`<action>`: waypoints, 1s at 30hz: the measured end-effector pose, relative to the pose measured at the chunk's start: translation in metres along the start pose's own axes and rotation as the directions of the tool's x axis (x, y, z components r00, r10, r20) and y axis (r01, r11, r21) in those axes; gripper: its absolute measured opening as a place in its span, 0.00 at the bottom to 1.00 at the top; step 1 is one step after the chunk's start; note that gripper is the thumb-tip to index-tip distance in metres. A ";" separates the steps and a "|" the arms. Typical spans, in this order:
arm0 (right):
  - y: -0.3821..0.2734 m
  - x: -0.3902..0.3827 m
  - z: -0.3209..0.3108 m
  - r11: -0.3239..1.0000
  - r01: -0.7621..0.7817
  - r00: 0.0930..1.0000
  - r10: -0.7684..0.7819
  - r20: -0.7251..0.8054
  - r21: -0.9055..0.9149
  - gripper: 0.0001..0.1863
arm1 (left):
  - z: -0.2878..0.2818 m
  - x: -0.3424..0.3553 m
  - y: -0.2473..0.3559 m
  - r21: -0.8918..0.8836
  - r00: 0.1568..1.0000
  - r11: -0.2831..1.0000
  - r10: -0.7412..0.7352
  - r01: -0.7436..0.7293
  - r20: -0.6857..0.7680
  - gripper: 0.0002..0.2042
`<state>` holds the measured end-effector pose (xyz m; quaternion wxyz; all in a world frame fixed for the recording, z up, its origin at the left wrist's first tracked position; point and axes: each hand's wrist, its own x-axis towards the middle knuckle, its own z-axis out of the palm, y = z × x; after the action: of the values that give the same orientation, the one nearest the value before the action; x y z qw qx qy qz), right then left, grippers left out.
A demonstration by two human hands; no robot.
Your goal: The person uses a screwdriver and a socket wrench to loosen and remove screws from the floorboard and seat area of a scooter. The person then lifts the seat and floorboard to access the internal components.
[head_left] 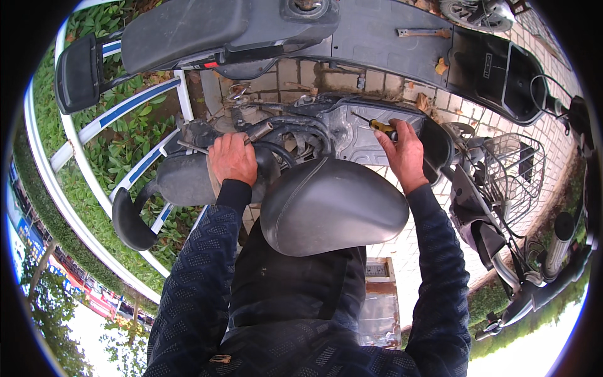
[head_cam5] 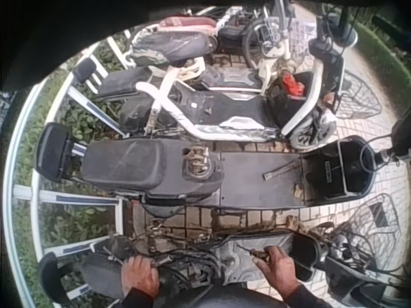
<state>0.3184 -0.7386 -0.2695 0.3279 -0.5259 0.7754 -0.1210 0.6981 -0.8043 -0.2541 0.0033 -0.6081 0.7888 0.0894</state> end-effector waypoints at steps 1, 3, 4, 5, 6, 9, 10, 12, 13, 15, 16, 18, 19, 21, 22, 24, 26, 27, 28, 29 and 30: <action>-0.001 0.000 0.001 0.997 -0.037 0.999 0.039 0.035 -0.063 0.14 | 0.000 0.000 0.000 -0.001 1.000 1.000 0.002 -0.002 0.001 0.07; 0.000 0.003 0.000 0.964 -0.161 0.975 0.189 0.118 -0.211 0.14 | 0.000 0.000 -0.001 0.001 1.000 1.000 0.008 -0.008 0.001 0.07; 0.001 0.003 -0.002 0.968 -0.073 0.986 0.106 0.128 -0.240 0.15 | 0.000 0.000 -0.001 -0.001 1.000 1.000 0.010 -0.010 -0.001 0.07; 0.004 0.004 -0.006 0.972 0.070 0.990 -0.040 0.136 -0.225 0.16 | -0.001 0.000 -0.001 0.001 1.000 1.000 0.012 -0.012 -0.003 0.07; 0.005 0.005 -0.008 0.954 0.211 0.973 -0.184 0.142 -0.211 0.16 | -0.001 0.000 -0.001 0.000 1.000 1.000 0.014 -0.014 -0.006 0.07; 0.006 0.002 -0.008 0.918 0.373 0.928 -0.366 0.073 -0.133 0.15 | -0.002 0.001 0.000 -0.009 1.000 1.000 0.013 -0.013 -0.006 0.07; 0.005 0.001 -0.005 0.916 0.387 0.922 -0.387 0.020 -0.102 0.14 | -0.002 0.001 0.000 -0.014 1.000 1.000 0.012 -0.012 -0.007 0.07; 0.002 -0.001 0.004 0.979 0.140 0.990 -0.137 0.034 -0.146 0.14 | -0.001 0.001 0.001 -0.015 1.000 1.000 0.010 -0.010 -0.005 0.06; 0.001 -0.001 0.006 0.985 -0.021 0.997 0.034 0.076 -0.169 0.15 | -0.001 0.001 0.000 -0.018 1.000 1.000 0.008 -0.008 -0.005 0.06; 0.002 0.000 0.006 0.958 -0.042 0.988 0.082 0.128 -0.285 0.15 | -0.001 0.000 0.000 -0.006 1.000 1.000 0.008 -0.008 -0.007 0.06; 0.003 0.001 0.005 0.933 -0.069 0.976 0.137 0.171 -0.352 0.15 | -0.001 0.000 0.000 -0.003 1.000 1.000 0.009 -0.009 -0.008 0.06; 0.006 0.002 -0.002 0.932 0.235 0.970 -0.207 0.128 -0.277 0.13 | 0.000 0.000 0.000 -0.004 1.000 1.000 0.010 -0.010 -0.011 0.06; 0.007 0.001 -0.004 0.892 0.373 0.927 -0.366 0.079 -0.253 0.12 | 0.000 0.000 0.000 -0.005 1.000 1.000 0.010 -0.010 -0.013 0.06; 0.007 -0.001 -0.005 0.906 0.401 0.916 -0.396 0.060 -0.136 0.12 | -0.001 0.001 0.000 0.005 1.000 1.000 0.013 -0.013 -0.013 0.06; 0.007 -0.002 -0.004 0.905 0.417 0.909 -0.415 0.042 -0.084 0.11 | -0.001 0.001 0.000 0.009 1.000 1.000 0.015 -0.015 -0.012 0.06; 0.006 -0.004 0.003 0.971 0.182 0.983 -0.176 0.052 -0.153 0.10 | -0.001 0.001 0.000 0.008 1.000 1.000 0.014 -0.014 -0.010 0.06; 0.006 -0.004 0.009 0.972 0.045 0.996 -0.028 0.080 -0.231 0.10 | 0.000 0.001 0.000 0.007 1.000 1.000 0.016 -0.016 -0.012 0.06; 0.008 -0.004 0.009 0.962 0.028 0.994 0.001 0.107 -0.273 0.10 | 0.000 0.001 0.000 0.005 1.000 1.000 0.017 -0.017 -0.015 0.06; 0.010 -0.004 0.010 0.946 -0.004 0.990 0.049 0.129 -0.324 0.11 | 0.000 0.001 0.000 0.002 1.000 1.000 0.019 -0.019 -0.017 0.06; 0.012 -0.004 0.009 0.943 0.095 0.991 -0.060 0.117 -0.319 0.10 | 0.000 0.000 0.000 0.003 1.000 1.000 0.017 -0.017 -0.016 0.06; 0.014 -0.005 0.006 0.929 0.177 0.983 -0.153 0.100 -0.325 0.10 | 0.000 0.000 0.000 0.004 1.000 1.000 0.015 -0.015 -0.014 0.06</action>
<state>0.3131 -0.7267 -0.2798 0.2515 -0.6410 0.7251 0.0037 0.6983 -0.8047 -0.2543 -0.0017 -0.6027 0.7936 0.0834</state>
